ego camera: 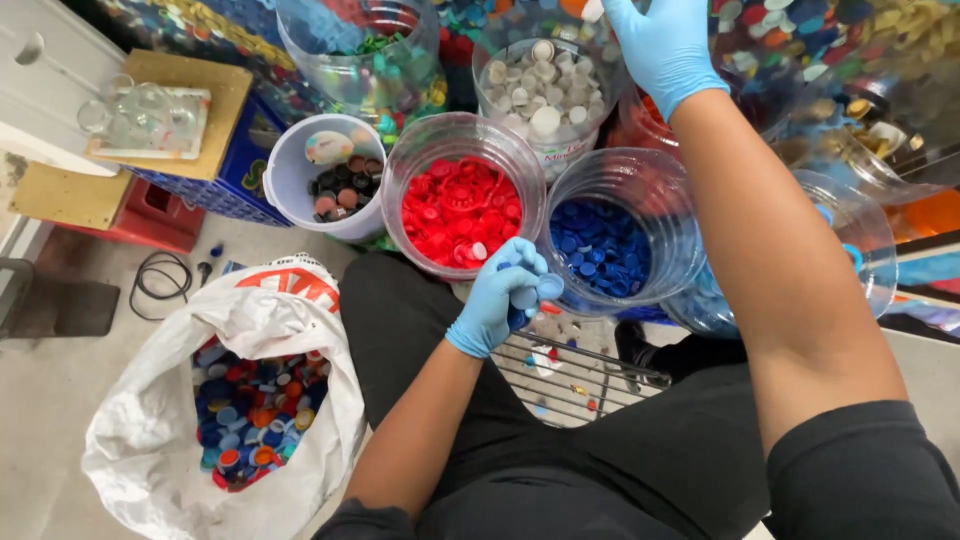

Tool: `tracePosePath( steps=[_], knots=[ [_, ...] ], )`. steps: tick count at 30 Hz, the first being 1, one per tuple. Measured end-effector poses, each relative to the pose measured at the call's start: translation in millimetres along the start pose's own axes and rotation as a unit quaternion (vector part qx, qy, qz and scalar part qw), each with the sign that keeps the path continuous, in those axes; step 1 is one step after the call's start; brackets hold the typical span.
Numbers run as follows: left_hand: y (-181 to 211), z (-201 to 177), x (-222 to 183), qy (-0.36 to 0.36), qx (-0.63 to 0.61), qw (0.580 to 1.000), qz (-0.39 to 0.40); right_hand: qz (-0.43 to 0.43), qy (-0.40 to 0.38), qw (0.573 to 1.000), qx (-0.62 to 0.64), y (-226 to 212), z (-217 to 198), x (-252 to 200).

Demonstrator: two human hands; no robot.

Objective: The person sits on the floor and sorts plastic bottle caps by color. They pick caps from a white sack, separate them by hand, and place them into clear plastic containers filled with red, blue, and light blue caps.

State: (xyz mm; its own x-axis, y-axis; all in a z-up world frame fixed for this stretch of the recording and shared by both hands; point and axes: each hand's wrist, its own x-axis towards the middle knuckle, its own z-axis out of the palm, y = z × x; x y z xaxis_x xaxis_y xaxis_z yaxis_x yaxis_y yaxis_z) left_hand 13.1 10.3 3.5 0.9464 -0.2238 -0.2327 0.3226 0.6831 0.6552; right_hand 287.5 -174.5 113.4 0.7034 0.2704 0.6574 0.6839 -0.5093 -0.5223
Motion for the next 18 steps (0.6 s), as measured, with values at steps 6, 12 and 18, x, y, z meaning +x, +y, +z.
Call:
tracePosePath(
  steps=[6, 12, 18],
  knots=[
    [11.6, 6.2, 8.0, 0.002, 0.007, 1.000, 0.021, 0.081, -0.150, 0.984, 0.049, -92.9, -33.5, -49.9],
    [-1.5, 7.6, 24.1, 0.000, -0.020, 0.999, 0.043, 0.166, -0.427, 0.888, 0.025, -170.5, -58.5, -119.6],
    [-22.7, 25.1, 31.8, 0.004, -0.022, 1.000, 0.005, 0.140, -0.309, 0.940, 0.020, -145.9, -66.9, -173.1]
  ],
)
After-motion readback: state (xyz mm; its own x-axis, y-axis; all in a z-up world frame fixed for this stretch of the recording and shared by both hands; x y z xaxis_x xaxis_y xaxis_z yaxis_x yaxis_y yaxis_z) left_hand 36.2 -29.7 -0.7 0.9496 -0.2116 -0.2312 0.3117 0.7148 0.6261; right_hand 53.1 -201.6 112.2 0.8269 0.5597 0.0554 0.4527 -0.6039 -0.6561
